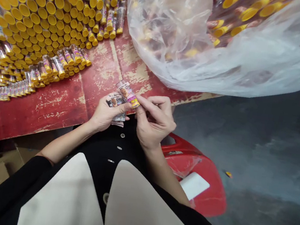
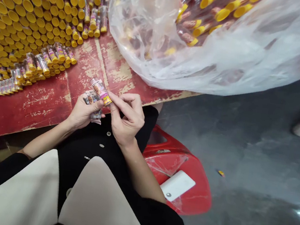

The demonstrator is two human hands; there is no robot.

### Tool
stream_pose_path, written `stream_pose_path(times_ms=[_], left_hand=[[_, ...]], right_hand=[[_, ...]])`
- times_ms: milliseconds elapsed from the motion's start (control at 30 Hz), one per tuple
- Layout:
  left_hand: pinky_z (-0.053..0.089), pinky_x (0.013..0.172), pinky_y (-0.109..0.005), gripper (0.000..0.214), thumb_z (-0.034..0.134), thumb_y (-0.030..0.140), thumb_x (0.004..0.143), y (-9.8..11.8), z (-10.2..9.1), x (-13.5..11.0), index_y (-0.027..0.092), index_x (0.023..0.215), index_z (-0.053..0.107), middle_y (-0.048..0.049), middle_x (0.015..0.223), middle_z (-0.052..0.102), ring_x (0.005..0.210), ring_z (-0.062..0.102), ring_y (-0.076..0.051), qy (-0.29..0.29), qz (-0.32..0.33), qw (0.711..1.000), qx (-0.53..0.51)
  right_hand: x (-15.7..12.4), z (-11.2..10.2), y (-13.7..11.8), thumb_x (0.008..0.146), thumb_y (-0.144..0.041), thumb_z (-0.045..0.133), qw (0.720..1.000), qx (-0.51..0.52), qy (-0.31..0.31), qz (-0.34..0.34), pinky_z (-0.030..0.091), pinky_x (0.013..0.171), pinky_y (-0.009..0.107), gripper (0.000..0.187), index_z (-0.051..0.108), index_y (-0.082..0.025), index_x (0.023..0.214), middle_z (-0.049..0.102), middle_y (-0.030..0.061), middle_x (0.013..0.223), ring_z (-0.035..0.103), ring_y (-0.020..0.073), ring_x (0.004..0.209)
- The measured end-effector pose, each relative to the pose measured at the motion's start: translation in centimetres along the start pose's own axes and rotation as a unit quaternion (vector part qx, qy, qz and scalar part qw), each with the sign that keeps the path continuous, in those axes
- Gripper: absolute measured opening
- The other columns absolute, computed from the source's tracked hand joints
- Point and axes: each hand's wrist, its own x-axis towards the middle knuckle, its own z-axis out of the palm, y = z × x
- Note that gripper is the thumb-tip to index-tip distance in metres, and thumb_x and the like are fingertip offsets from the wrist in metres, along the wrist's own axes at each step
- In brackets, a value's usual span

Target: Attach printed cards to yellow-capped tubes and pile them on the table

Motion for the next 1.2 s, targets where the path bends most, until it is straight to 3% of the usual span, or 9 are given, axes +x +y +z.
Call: stream_pose_path(times_ms=[167,333,400,800,933,1000,1067,1133,1200], left_hand=[[0.055,0.051,-0.022,0.05,0.094,0.049,0.054,0.1,-0.3,0.0,0.017,0.084,0.069,0.0,0.072,0.07,0.053,0.062,-0.01,0.017,0.009,1.0,0.018],[0.058,0.061,-0.022,0.076,0.095,0.035,0.057,0.7,-0.1,-0.5,0.032,0.126,0.066,0.0011,0.088,0.071,0.066,0.068,-0.012,0.071,0.069,0.995,-0.021],[0.059,0.064,-0.024,0.084,0.096,0.029,0.055,0.8,0.0,-0.7,0.035,0.133,0.063,0.0006,0.091,0.071,0.071,0.07,-0.014,0.085,0.063,0.993,-0.047],[0.056,0.055,-0.022,0.075,0.094,0.03,0.059,0.7,-0.6,-0.1,0.034,0.13,0.067,0.0033,0.082,0.068,0.056,0.061,-0.009,0.05,0.048,0.997,-0.038],[0.056,0.055,-0.023,0.08,0.095,0.028,0.057,0.5,-0.6,-0.7,0.033,0.132,0.065,0.0029,0.084,0.069,0.056,0.062,-0.01,0.083,0.032,0.994,-0.055],[0.055,0.054,-0.024,0.078,0.094,0.029,0.058,0.8,-1.9,-1.5,0.031,0.13,0.066,0.0021,0.084,0.07,0.055,0.062,-0.01,0.106,0.038,0.992,-0.06],[0.053,0.052,-0.023,0.074,0.094,0.031,0.058,1.7,-4.9,-2.7,0.03,0.127,0.067,0.0014,0.084,0.071,0.054,0.062,-0.01,0.149,0.071,0.985,-0.045],[0.051,0.052,-0.022,0.07,0.093,0.033,0.059,3.6,-9.3,-4.2,0.029,0.124,0.068,0.0011,0.084,0.071,0.055,0.061,-0.009,0.228,0.126,0.965,0.001],[0.049,0.053,-0.022,0.065,0.094,0.034,0.058,6.2,-14.5,-5.8,0.028,0.118,0.07,0.0011,0.082,0.071,0.057,0.06,-0.009,0.326,0.183,0.924,0.075]], right_hand=[[0.2,0.4,-0.1,0.089,-0.02,0.067,1.0,0.004,-0.016,-0.004,0.051,0.066,0.027,0.025,0.078,-0.026,0.111,0.058,0.0017,0.085,0.059,0.0103,0.076],[0.5,0.6,-0.1,0.091,-0.023,0.066,0.999,-0.018,-0.026,-0.024,0.052,0.065,0.027,0.023,0.078,-0.024,0.11,0.058,0.0021,0.083,0.06,0.011,0.076],[0.5,0.7,-0.2,0.092,-0.024,0.064,0.999,-0.031,-0.032,-0.027,0.052,0.065,0.028,0.023,0.078,-0.024,0.11,0.059,0.0026,0.084,0.06,0.0115,0.076],[0.5,0.9,0.0,0.093,-0.019,0.061,0.998,-0.026,-0.033,-0.051,0.053,0.068,0.028,0.029,0.076,-0.027,0.117,0.058,0.0028,0.087,0.061,0.0111,0.079],[0.1,1.0,0.0,0.092,-0.021,0.062,0.997,-0.027,-0.061,-0.049,0.056,0.067,0.028,0.03,0.075,-0.026,0.118,0.059,0.0036,0.087,0.062,0.0122,0.079],[-0.5,1.0,-0.2,0.089,-0.021,0.066,0.994,-0.013,-0.095,-0.043,0.057,0.066,0.028,0.037,0.072,-0.027,0.125,0.062,0.0049,0.094,0.063,0.0128,0.08],[-1.0,1.0,0.1,0.085,-0.02,0.071,0.993,-0.004,-0.113,-0.037,0.056,0.063,0.027,0.046,0.068,-0.029,0.13,0.062,0.0057,0.098,0.061,0.0128,0.078],[-1.3,1.2,0.9,0.083,-0.019,0.073,0.993,0.004,-0.114,-0.029,0.055,0.06,0.027,0.049,0.068,-0.032,0.13,0.062,0.0059,0.098,0.06,0.0127,0.076],[-1.3,1.6,2.1,0.082,-0.019,0.074,0.993,0.018,-0.114,-0.027,0.053,0.055,0.025,0.047,0.071,-0.034,0.127,0.061,0.0063,0.094,0.059,0.0122,0.071]])
